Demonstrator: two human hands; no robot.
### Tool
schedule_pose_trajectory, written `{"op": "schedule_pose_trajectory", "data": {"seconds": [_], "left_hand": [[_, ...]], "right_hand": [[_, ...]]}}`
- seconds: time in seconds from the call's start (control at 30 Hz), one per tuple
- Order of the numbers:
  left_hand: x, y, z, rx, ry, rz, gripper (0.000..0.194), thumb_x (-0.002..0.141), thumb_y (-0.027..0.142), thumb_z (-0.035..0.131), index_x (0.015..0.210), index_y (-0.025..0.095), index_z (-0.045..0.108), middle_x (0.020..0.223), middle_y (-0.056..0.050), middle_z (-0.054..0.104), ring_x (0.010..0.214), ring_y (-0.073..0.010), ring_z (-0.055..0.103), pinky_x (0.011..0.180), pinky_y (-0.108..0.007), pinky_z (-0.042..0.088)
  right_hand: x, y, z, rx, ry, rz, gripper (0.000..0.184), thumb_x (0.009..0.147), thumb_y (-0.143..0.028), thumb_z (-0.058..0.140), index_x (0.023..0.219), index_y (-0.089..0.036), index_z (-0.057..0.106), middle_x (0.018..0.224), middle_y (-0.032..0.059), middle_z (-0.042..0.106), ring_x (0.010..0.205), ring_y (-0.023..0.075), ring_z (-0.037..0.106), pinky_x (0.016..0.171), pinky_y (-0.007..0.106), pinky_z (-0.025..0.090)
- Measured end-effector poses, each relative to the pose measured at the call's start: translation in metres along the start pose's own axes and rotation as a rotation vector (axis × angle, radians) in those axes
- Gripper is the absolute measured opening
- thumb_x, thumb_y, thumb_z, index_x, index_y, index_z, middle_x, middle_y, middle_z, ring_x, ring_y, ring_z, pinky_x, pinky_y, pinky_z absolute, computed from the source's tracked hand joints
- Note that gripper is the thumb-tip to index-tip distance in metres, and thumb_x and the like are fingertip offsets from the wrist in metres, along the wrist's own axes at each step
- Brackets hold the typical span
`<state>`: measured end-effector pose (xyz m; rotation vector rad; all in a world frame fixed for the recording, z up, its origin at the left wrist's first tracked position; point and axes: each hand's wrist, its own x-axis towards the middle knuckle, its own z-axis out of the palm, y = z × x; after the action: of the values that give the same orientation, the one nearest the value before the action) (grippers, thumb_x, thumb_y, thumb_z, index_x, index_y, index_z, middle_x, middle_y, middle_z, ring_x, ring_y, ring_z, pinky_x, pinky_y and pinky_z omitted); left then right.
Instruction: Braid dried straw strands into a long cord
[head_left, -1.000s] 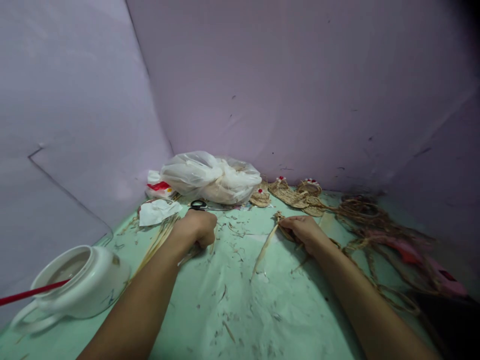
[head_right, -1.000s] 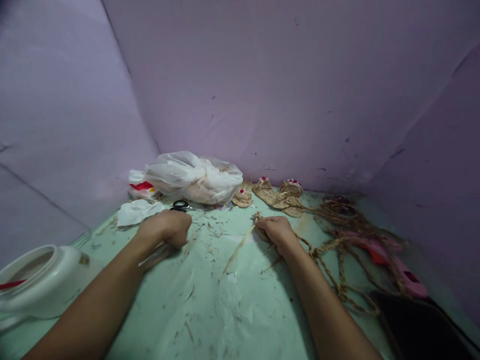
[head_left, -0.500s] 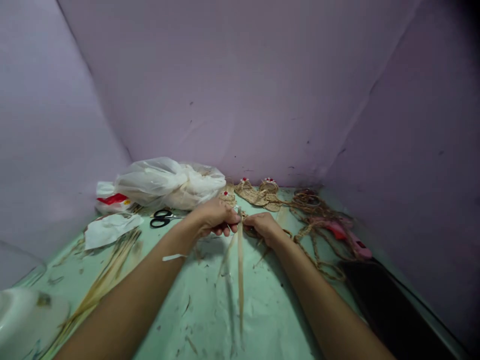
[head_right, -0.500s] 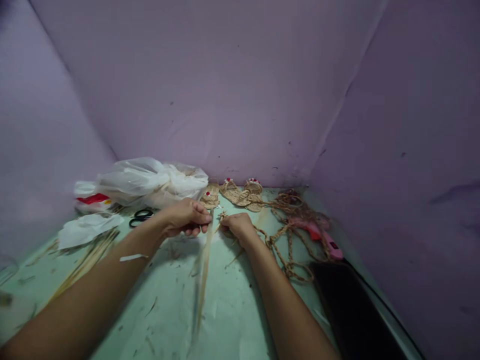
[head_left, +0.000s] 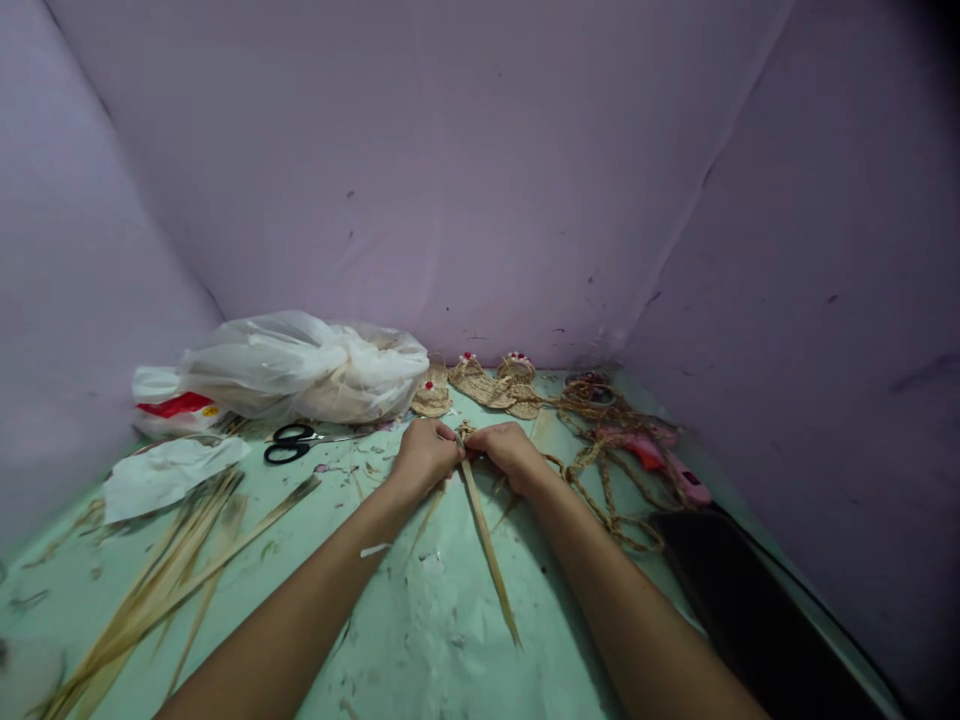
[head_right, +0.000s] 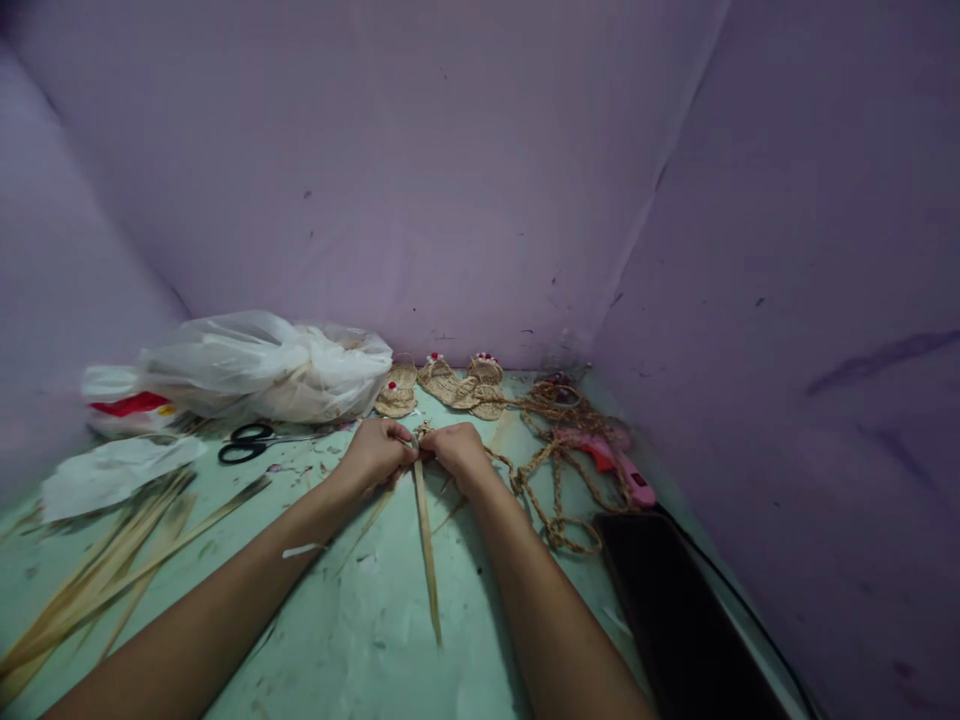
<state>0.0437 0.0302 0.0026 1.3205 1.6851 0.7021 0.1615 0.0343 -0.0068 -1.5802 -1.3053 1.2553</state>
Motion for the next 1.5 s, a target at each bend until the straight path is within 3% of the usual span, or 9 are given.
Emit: {"op": "schedule_pose_trajectory", "data": {"seconds": [0.23,0.43,0.63,0.87,1.07,1.13,1.33,1.5], "left_hand": [[-0.012,0.015,0.0,-0.104,-0.127,-0.093,0.017,0.067,0.007,0.05,0.083,0.014,0.049,0.031,0.006,0.043,0.024,-0.0088,0.036,0.03,-0.016,0.023],[-0.006,0.007,0.002,-0.071,-0.188,-0.068,0.007,0.068,0.01,0.048,0.073,0.015,0.046,0.031,0.003,0.045,0.026,-0.0105,0.04,0.03,-0.016,0.025],[0.001,-0.001,0.005,-0.02,-0.098,-0.008,0.007,0.06,0.012,0.051,0.062,0.017,0.045,0.03,0.006,0.039,0.024,-0.0081,0.034,0.029,-0.017,0.023],[0.005,-0.007,0.009,0.022,-0.045,0.074,0.007,0.058,0.015,0.052,0.056,0.017,0.045,0.033,0.005,0.04,0.025,-0.0074,0.033,0.03,-0.018,0.02],[0.003,0.001,-0.01,-0.197,-0.338,-0.049,0.012,0.06,0.017,0.057,0.058,0.016,0.045,0.035,0.007,0.037,0.028,-0.0037,0.028,0.032,-0.016,0.017],[0.004,0.002,-0.016,-0.241,-0.373,-0.084,0.012,0.061,0.019,0.056,0.056,0.015,0.046,0.037,0.007,0.037,0.028,-0.0026,0.026,0.031,-0.016,0.014],[0.002,0.005,-0.013,-0.206,-0.286,-0.05,0.02,0.06,0.019,0.055,0.046,0.016,0.041,0.032,0.007,0.03,0.027,-0.0036,0.021,0.031,-0.018,0.012],[0.006,0.0,-0.003,-0.104,-0.137,0.125,0.007,0.054,0.013,0.055,0.047,0.012,0.055,0.039,0.002,0.046,0.038,-0.0067,0.038,0.04,-0.019,0.029]], "right_hand": [[0.0,-0.002,-0.002,0.007,0.009,0.046,0.015,0.055,-0.02,0.054,0.043,-0.015,0.045,0.034,-0.0068,0.032,0.033,0.0048,0.023,0.034,0.022,0.014],[-0.004,-0.006,-0.003,0.039,-0.039,0.047,0.01,0.056,-0.017,0.053,0.047,-0.014,0.051,0.035,-0.0062,0.036,0.033,0.0046,0.023,0.035,0.021,0.016],[0.0,0.002,0.002,0.052,-0.015,-0.005,0.008,0.057,-0.019,0.056,0.055,-0.013,0.06,0.044,-0.0028,0.05,0.039,0.0061,0.035,0.041,0.019,0.026],[0.005,0.009,0.005,0.017,-0.046,-0.058,0.008,0.058,-0.019,0.05,0.052,-0.015,0.051,0.04,-0.006,0.042,0.038,0.0055,0.034,0.04,0.018,0.024],[-0.001,0.002,-0.004,0.03,-0.091,0.008,0.008,0.057,-0.019,0.05,0.05,-0.016,0.046,0.034,-0.008,0.033,0.032,0.0043,0.024,0.035,0.019,0.016],[-0.002,0.001,-0.005,0.023,-0.104,0.013,0.01,0.058,-0.018,0.05,0.049,-0.016,0.045,0.033,-0.0084,0.031,0.031,0.0041,0.022,0.035,0.02,0.014],[-0.004,-0.001,-0.002,-0.005,-0.066,0.034,0.008,0.059,-0.015,0.048,0.051,-0.015,0.048,0.033,-0.0073,0.034,0.031,0.0042,0.024,0.035,0.019,0.014],[-0.011,-0.007,-0.003,0.077,-0.11,0.137,0.012,0.061,-0.015,0.046,0.049,-0.016,0.046,0.03,-0.0062,0.033,0.028,0.0047,0.02,0.034,0.021,0.011]]}}
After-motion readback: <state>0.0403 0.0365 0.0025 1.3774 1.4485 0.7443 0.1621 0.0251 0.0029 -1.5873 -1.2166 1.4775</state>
